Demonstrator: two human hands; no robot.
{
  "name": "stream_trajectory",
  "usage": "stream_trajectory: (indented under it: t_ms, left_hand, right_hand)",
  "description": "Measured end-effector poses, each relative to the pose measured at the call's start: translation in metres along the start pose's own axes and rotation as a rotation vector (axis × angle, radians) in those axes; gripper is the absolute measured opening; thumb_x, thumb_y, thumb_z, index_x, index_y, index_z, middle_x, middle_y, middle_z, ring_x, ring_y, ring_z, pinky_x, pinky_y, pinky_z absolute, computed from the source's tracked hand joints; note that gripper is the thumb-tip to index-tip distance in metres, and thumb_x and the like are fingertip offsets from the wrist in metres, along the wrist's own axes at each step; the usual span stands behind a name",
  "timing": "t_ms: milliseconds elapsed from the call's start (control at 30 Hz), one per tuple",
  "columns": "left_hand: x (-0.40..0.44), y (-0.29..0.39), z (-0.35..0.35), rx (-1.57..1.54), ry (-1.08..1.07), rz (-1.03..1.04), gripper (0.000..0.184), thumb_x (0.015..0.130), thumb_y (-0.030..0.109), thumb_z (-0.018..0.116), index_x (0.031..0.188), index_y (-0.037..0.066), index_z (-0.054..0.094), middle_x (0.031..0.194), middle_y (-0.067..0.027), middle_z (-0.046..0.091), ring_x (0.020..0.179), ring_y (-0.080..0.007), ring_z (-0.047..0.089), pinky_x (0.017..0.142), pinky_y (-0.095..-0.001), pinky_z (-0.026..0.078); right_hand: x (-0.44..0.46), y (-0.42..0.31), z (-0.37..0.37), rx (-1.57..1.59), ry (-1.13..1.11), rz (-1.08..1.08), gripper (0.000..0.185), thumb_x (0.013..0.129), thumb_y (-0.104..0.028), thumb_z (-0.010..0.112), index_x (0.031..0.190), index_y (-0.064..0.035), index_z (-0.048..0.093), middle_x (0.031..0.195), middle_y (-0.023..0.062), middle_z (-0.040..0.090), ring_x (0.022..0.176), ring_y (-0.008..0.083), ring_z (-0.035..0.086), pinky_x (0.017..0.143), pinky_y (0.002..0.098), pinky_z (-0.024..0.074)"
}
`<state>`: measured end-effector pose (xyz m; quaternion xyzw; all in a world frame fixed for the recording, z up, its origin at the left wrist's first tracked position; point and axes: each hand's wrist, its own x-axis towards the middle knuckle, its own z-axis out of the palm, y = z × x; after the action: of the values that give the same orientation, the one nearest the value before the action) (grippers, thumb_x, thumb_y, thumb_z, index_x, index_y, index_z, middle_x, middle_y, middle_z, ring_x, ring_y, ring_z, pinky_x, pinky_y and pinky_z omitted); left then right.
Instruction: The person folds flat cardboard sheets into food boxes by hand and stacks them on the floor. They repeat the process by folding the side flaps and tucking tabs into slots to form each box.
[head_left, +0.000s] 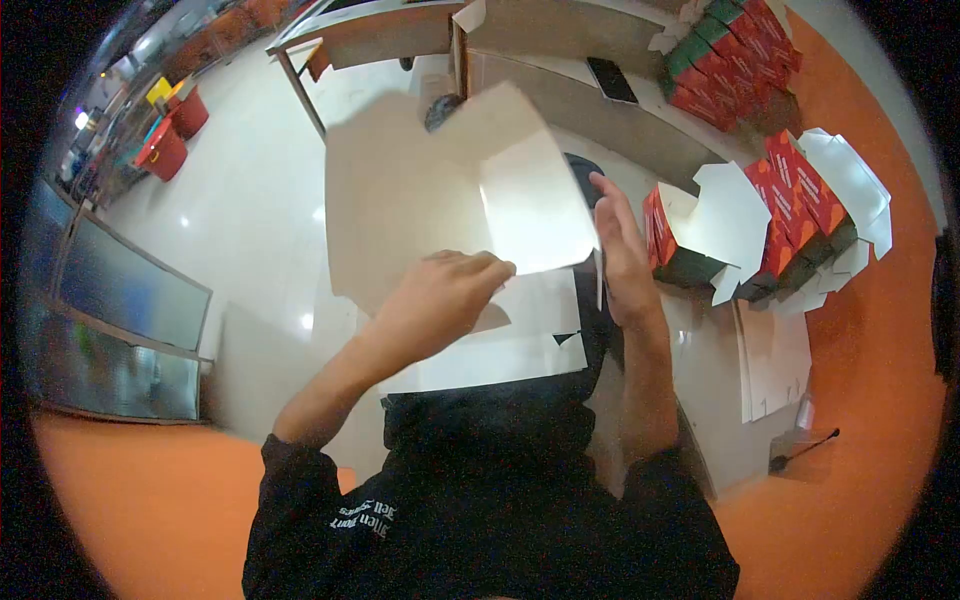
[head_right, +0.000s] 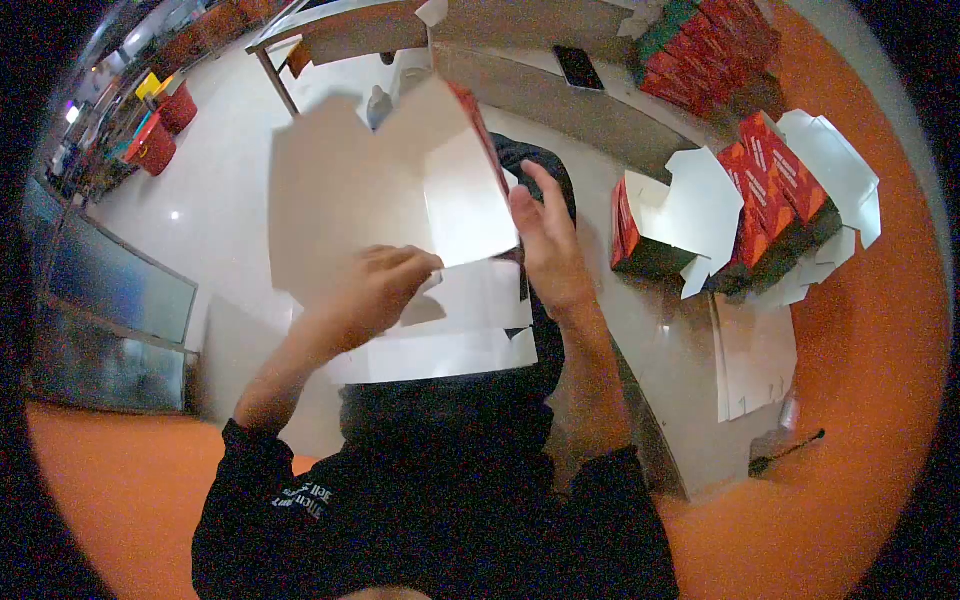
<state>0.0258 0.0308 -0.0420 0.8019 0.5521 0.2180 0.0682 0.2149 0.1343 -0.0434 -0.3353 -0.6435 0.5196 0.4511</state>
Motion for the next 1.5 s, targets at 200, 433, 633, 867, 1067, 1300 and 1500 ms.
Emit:
stream_trajectory:
  t_ms: [200, 433, 633, 867, 1067, 1300, 1500]
  left_hand:
    - [0.0, -0.009, -0.033, -0.315, -0.081, -0.017, 0.019, 0.081, 0.002, 0.054, 0.098, 0.0, 0.061, 0.083, -0.0173, 0.065, 0.076, -0.0337, 0.063, 0.07, -0.0392, 0.05]
    - [0.003, -0.021, -0.044, -0.556, -0.295, -0.066, 0.017, 0.084, 0.001, 0.052, 0.099, -0.005, 0.059, 0.077, -0.0176, 0.064, 0.072, -0.0262, 0.064, 0.068, -0.0351, 0.05]
    - [0.009, -0.024, -0.046, -0.583, -0.335, -0.026, 0.016, 0.085, 0.001, 0.051, 0.098, -0.005, 0.058, 0.075, -0.0174, 0.063, 0.072, -0.0262, 0.063, 0.067, -0.0361, 0.049]
    - [0.013, -0.006, -0.069, -0.379, -0.424, -0.007, 0.018, 0.085, 0.003, 0.052, 0.101, -0.003, 0.057, 0.074, -0.0157, 0.062, 0.07, -0.0232, 0.063, 0.064, -0.0362, 0.048]
    - [0.02, -0.022, -0.063, -1.029, 0.001, -0.133, 0.017, 0.089, 0.004, 0.05, 0.102, -0.006, 0.055, 0.086, -0.0109, 0.062, 0.075, -0.0168, 0.063, 0.063, -0.0289, 0.054]
    - [0.027, 0.003, -0.05, -1.249, 0.254, -0.15, 0.015, 0.086, 0.001, 0.055, 0.1, -0.004, 0.054, 0.095, -0.0085, 0.06, 0.088, -0.0129, 0.06, 0.077, -0.0262, 0.052]
    - [0.029, 0.01, -0.042, -1.228, 0.345, -0.041, 0.021, 0.087, -0.004, 0.052, 0.108, -0.005, 0.052, 0.101, -0.009, 0.06, 0.093, -0.0137, 0.058, 0.083, -0.0282, 0.049]
  right_hand:
    - [-0.003, -0.019, -0.008, -0.561, -0.286, -0.66, 0.033, 0.079, -0.008, 0.059, 0.113, -0.0074, 0.057, 0.123, 0.0149, 0.051, 0.122, 0.0355, 0.04, 0.102, 0.0431, 0.0329]
    - [-0.002, -0.033, -0.004, -0.636, -0.201, -0.79, 0.034, 0.067, -0.011, 0.074, 0.098, -0.0066, 0.063, 0.096, 0.0097, 0.056, 0.098, 0.0293, 0.053, 0.087, 0.0406, 0.043]
    - [-0.016, -0.03, 0.009, -0.775, -0.011, -0.941, 0.027, 0.065, -0.011, 0.075, 0.089, -0.0059, 0.065, 0.088, 0.0079, 0.055, 0.087, 0.0259, 0.054, 0.077, 0.0377, 0.0452]
    - [-0.016, -0.04, 0.007, -0.836, -0.346, -0.84, 0.035, 0.062, -0.012, 0.075, 0.096, -0.01, 0.066, 0.107, 0.0109, 0.055, 0.101, 0.0284, 0.053, 0.082, 0.0398, 0.0443]
    - [-0.028, -0.038, 0.021, -0.743, -0.002, -0.993, 0.037, 0.074, -0.02, 0.071, 0.108, -0.0084, 0.059, 0.118, 0.0169, 0.052, 0.108, 0.0346, 0.05, 0.092, 0.0477, 0.0401]
    - [-0.018, -0.026, 0.044, -0.701, 0.192, -1.08, 0.042, 0.069, -0.02, 0.076, 0.106, -0.0072, 0.061, 0.112, 0.0144, 0.056, 0.101, 0.0323, 0.052, 0.086, 0.044, 0.0441]
    - [-0.02, -0.038, 0.034, -0.782, 0.097, -1.014, 0.045, 0.065, -0.02, 0.078, 0.106, -0.007, 0.064, 0.118, 0.015, 0.052, 0.108, 0.0327, 0.049, 0.091, 0.0434, 0.0416]
